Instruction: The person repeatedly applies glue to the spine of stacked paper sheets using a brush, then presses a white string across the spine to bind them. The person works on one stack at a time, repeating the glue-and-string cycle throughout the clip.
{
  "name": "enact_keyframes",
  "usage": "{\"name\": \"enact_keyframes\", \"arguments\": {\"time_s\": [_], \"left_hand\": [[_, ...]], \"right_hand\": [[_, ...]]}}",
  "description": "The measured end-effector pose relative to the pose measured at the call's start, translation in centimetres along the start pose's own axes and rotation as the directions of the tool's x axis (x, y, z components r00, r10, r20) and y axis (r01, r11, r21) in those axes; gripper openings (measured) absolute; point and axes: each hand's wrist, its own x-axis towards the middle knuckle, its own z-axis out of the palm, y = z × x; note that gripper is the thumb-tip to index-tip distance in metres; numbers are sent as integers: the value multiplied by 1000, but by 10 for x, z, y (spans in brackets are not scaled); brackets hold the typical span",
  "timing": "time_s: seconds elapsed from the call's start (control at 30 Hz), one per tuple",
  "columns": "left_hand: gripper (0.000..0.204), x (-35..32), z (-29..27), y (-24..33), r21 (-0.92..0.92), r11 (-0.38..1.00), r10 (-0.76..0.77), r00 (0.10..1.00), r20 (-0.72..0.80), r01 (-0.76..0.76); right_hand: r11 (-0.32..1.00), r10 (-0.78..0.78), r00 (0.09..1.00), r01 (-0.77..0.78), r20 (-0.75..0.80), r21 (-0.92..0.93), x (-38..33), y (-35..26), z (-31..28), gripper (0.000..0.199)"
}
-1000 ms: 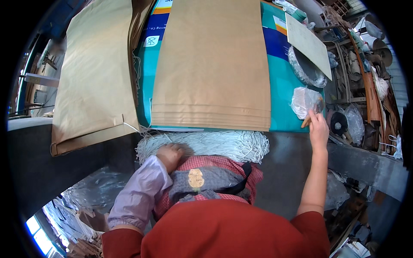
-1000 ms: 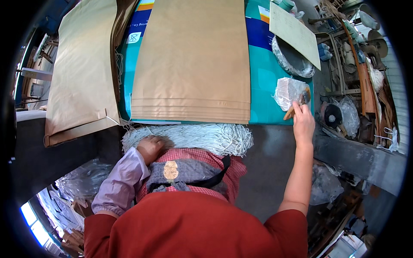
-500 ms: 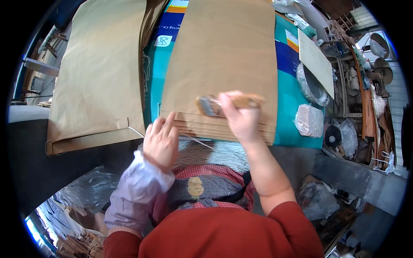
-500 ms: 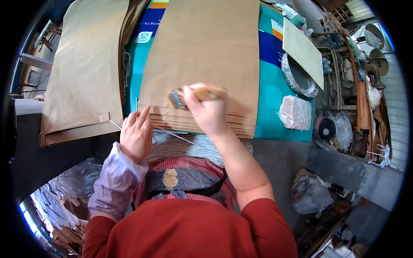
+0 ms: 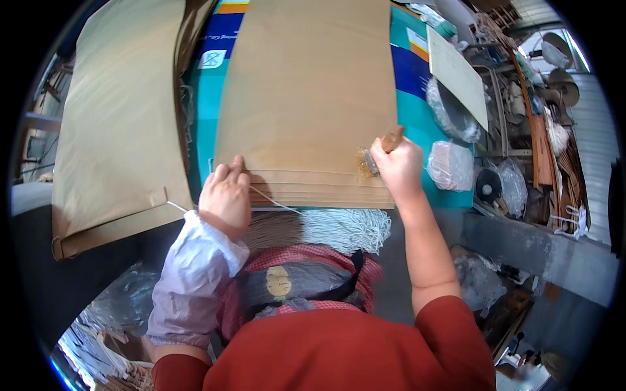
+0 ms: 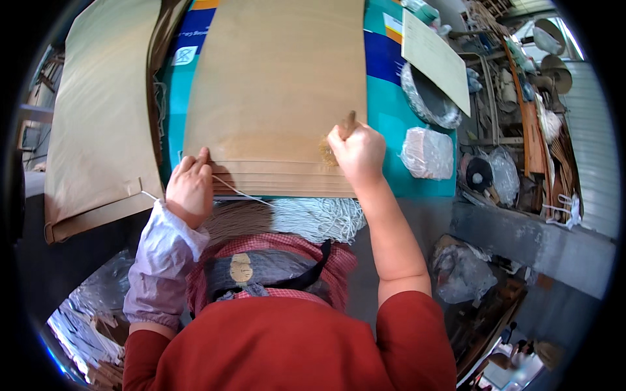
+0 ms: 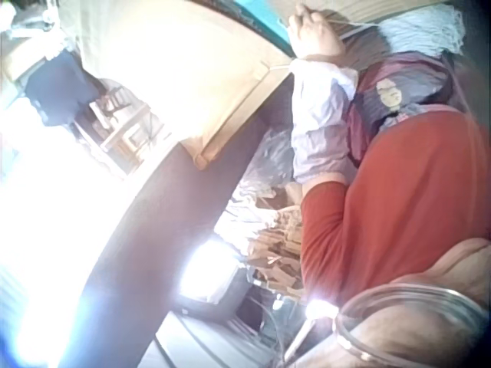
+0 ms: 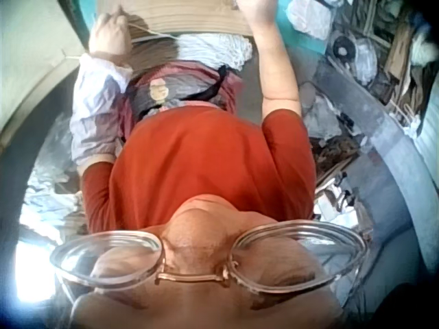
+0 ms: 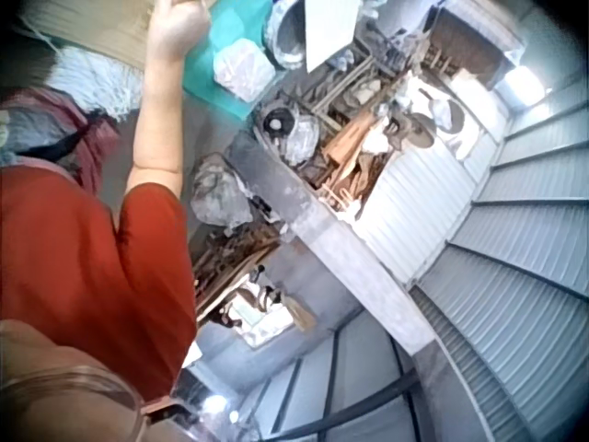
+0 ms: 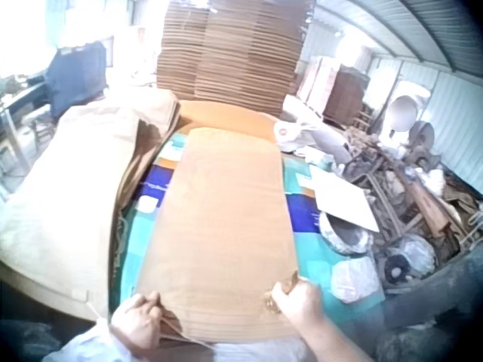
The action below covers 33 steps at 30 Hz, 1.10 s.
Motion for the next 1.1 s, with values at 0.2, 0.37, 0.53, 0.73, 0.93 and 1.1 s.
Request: {"name": "enact_keyframes", "arguments": {"time_s": [0.2,0.37,0.53,0.73,0.93,1.1], "left_hand": [[24,4,-3,8,16,1000,-27,999,30,27],[9,-2,0,9,44,998,-43,997,-68,46],[2,-4,-9,11,-295,943,81,964,-252,-156],[9,-57,-80,30,-929,235,-46,958,282,285],[4,-45,-111,22,-646,761,-83,996,-8,59],[5,-7,-77,-18,-498,862,-81,944,-319,-94]], "right_hand": [[999,-39,999,39,4,-3,5,-3,-10,19],[599,563,822,-332,-89,729,-20,57,-86,15],[894,78,996,-91,-47,-439,-68,146,-135,28],[852,97,965,-207,243,482,-103,5,-79,27],[616,-179,769,-399,614,679,-132,-19,-60,15],[723,159,927,-343,339,599,-64,27,-96,10]]}}
